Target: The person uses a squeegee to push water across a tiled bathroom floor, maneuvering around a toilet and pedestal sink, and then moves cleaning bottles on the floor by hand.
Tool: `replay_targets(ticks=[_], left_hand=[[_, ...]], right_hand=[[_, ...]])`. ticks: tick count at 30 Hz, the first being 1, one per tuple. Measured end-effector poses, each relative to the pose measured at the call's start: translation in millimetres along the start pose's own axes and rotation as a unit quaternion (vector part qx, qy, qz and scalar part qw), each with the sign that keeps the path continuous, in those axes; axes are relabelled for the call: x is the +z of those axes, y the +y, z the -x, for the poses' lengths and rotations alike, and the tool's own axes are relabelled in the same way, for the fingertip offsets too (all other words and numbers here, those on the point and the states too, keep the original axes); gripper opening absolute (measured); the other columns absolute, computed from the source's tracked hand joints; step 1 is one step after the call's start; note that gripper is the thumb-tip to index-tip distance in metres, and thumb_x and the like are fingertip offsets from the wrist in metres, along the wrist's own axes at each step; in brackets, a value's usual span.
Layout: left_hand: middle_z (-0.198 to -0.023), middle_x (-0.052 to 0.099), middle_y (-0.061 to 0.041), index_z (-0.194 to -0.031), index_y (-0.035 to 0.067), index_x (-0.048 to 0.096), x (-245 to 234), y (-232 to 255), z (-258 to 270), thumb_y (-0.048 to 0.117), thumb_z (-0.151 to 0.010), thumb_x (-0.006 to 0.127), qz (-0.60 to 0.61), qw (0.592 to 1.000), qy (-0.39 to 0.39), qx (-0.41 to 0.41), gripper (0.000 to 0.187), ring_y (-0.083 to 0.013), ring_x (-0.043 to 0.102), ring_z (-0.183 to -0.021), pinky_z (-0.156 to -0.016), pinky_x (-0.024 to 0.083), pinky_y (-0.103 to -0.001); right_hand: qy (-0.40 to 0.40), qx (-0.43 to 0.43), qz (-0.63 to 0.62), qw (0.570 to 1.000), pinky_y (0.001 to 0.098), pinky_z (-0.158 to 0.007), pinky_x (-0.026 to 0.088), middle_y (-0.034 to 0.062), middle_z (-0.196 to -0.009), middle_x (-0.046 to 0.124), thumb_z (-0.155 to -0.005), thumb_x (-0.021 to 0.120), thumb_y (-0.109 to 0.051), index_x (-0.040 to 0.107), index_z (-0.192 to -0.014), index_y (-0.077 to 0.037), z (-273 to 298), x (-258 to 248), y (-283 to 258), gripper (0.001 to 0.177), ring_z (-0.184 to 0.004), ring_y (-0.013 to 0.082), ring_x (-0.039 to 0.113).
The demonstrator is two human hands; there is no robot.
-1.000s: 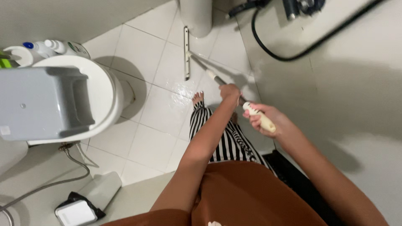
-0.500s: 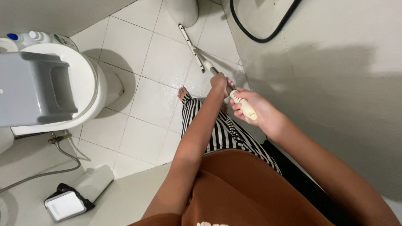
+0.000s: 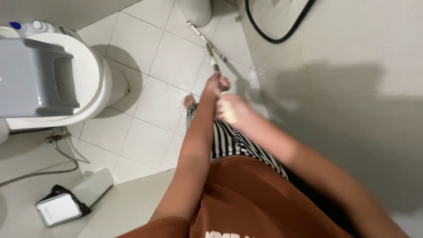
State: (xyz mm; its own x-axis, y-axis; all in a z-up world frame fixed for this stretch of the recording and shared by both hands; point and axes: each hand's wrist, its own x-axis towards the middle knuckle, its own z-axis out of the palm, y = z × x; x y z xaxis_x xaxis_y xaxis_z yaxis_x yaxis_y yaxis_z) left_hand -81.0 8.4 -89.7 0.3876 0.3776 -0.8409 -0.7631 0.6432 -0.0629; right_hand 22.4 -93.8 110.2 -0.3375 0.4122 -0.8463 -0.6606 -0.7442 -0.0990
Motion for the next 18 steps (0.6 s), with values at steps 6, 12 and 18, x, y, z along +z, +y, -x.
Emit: replay_targets(ticks=[6, 12, 18], left_hand=[[-0.066, 0.050, -0.002, -0.086, 0.006, 0.044, -32, 48, 40, 0.039, -0.108, 0.043, -0.022, 0.998, -0.004, -0.067, 0.039, -0.0082, 0.043, -0.048, -0.039, 0.039, -0.021], [-0.067, 0.051, -0.001, -0.086, 0.006, 0.045, 7, 89, 101, 0.027, -0.105, 0.048, -0.179, 0.979, 0.040, -0.088, 0.028, -0.0072, 0.046, -0.049, -0.043, 0.043, -0.020], [-0.068, 0.050, 0.001, -0.087, 0.008, 0.045, -29, 178, 190, 0.009, -0.102, 0.051, -0.238, 0.962, 0.037, -0.128, 0.017, -0.0043, 0.048, -0.051, -0.046, 0.046, -0.018]], right_hand=[[0.058, -0.053, 0.051, 0.996, 0.0389, -0.046, 0.047, 0.0077, -0.080, 0.056, -0.090, 0.064, -0.012, 0.054, -0.107, -0.003, -29, 48, 65, 0.022, -0.059, 0.0217, 0.058], [0.070, -0.074, 0.286, 0.953, 0.0337, -0.054, 0.054, 0.0079, -0.089, 0.068, -0.099, 0.053, -0.032, 0.060, -0.117, -0.009, 9, 78, 36, 0.030, -0.068, 0.0197, 0.068], [0.054, -0.469, 0.669, 0.575, 0.0424, -0.079, 0.055, 0.0123, -0.109, 0.068, -0.084, 0.067, -0.011, 0.057, -0.131, -0.017, 42, 122, 44, 0.049, -0.092, 0.0303, 0.071]])
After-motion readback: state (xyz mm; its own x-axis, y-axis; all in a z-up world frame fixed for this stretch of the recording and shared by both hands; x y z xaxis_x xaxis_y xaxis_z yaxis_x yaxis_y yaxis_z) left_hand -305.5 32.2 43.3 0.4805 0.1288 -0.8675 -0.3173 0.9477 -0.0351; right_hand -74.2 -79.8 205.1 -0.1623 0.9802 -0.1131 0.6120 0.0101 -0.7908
